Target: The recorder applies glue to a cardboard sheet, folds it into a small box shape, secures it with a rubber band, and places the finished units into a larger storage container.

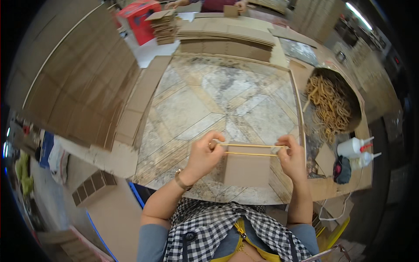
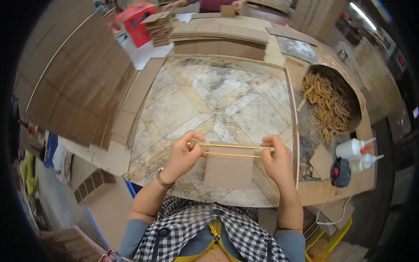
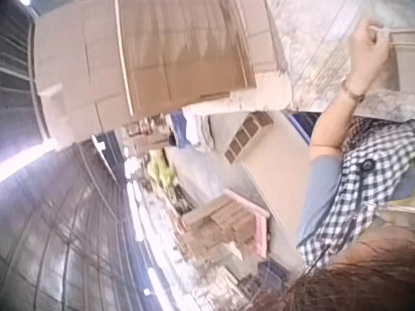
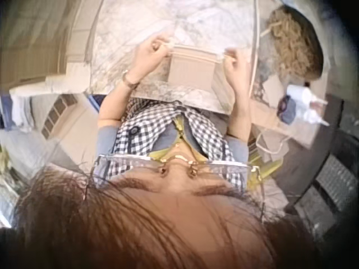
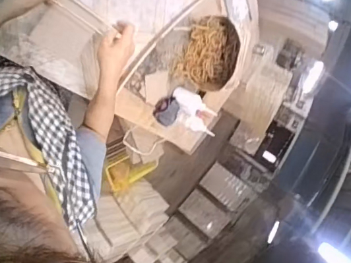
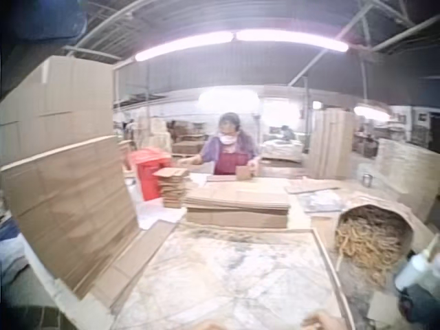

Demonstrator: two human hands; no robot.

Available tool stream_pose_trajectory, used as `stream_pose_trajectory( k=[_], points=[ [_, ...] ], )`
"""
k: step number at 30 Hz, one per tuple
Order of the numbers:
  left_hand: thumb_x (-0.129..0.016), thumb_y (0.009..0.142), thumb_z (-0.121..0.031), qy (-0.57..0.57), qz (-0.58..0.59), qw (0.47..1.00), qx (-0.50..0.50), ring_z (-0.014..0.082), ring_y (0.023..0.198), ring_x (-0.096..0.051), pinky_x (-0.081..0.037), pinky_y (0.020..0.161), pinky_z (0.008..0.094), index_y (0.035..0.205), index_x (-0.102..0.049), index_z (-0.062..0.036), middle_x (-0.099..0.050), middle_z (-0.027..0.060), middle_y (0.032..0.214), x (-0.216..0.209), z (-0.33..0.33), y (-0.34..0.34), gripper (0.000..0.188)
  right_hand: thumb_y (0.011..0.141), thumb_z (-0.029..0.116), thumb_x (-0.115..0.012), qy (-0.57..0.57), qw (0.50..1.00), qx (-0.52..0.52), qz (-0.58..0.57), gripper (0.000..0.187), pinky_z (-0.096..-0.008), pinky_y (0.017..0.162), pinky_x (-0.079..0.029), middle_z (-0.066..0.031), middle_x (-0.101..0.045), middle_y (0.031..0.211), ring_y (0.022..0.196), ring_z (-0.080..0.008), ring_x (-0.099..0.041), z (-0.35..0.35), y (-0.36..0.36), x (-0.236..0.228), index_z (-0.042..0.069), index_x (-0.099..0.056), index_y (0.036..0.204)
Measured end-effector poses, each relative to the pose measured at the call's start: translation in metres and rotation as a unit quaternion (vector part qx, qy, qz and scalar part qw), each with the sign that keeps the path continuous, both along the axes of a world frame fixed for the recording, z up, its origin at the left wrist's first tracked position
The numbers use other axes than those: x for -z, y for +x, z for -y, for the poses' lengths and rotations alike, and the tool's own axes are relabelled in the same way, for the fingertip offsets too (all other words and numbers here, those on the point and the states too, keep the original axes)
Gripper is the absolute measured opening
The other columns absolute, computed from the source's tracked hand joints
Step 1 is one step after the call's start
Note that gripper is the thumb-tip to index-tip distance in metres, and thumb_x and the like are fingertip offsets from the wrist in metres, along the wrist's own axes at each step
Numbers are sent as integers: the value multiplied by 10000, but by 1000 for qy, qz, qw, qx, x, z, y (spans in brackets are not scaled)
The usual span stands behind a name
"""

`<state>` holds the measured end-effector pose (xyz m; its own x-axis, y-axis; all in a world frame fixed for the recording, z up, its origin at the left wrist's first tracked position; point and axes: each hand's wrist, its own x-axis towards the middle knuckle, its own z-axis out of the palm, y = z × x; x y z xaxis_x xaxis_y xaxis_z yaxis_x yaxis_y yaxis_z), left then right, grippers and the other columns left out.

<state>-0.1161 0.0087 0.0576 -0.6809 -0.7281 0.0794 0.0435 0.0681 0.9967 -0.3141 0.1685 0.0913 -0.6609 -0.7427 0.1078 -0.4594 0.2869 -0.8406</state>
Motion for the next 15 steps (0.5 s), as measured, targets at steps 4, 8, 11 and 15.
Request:
stream_pose_trajectory(
  k=[4, 8, 11, 15],
  points=[
    [-448, 841, 25, 78, 93, 991, 60, 107, 648, -643, -510, 602, 233, 1017, -566, 24, -648, 65, 713, -12, 12, -4, 212, 812, -27, -443, 16, 984, -59, 170, 179, -236, 525, -444, -72, -638, 786, 622, -77, -552, -2, -20, 26, -27, -586, 919],
    [-427, 848, 10, 77, 129, 978, 146, 110, 620, -631, -516, 612, 244, 1068, -587, 42, -656, 74, 750, -19, 27, -7, 273, 827, -28, -427, 22, 965, -83, 247, 183, -231, 521, -445, -44, -612, 752, 621, -72, -545, 5, -15, 26, -29, -600, 888],
    [-417, 854, 2, 104, 157, 963, 191, 101, 623, -618, -516, 610, 244, 1068, -600, 42, -656, 67, 762, -16, 35, -12, 284, 832, -32, -408, 33, 955, -73, 285, 201, -238, 528, -467, -42, -606, 747, 626, -80, -559, 9, -13, 21, -20, -604, 876],
    [-430, 865, -34, 205, 155, 946, 199, 93, 583, -604, -500, 524, 228, 1047, -596, 20, -638, 51, 714, -8, 35, -17, 252, 849, -32, -402, 56, 941, -86, 323, 205, -249, 538, -504, -61, -617, 768, 633, -105, -594, 11, -24, 28, -8, -597, 905]
  ],
)
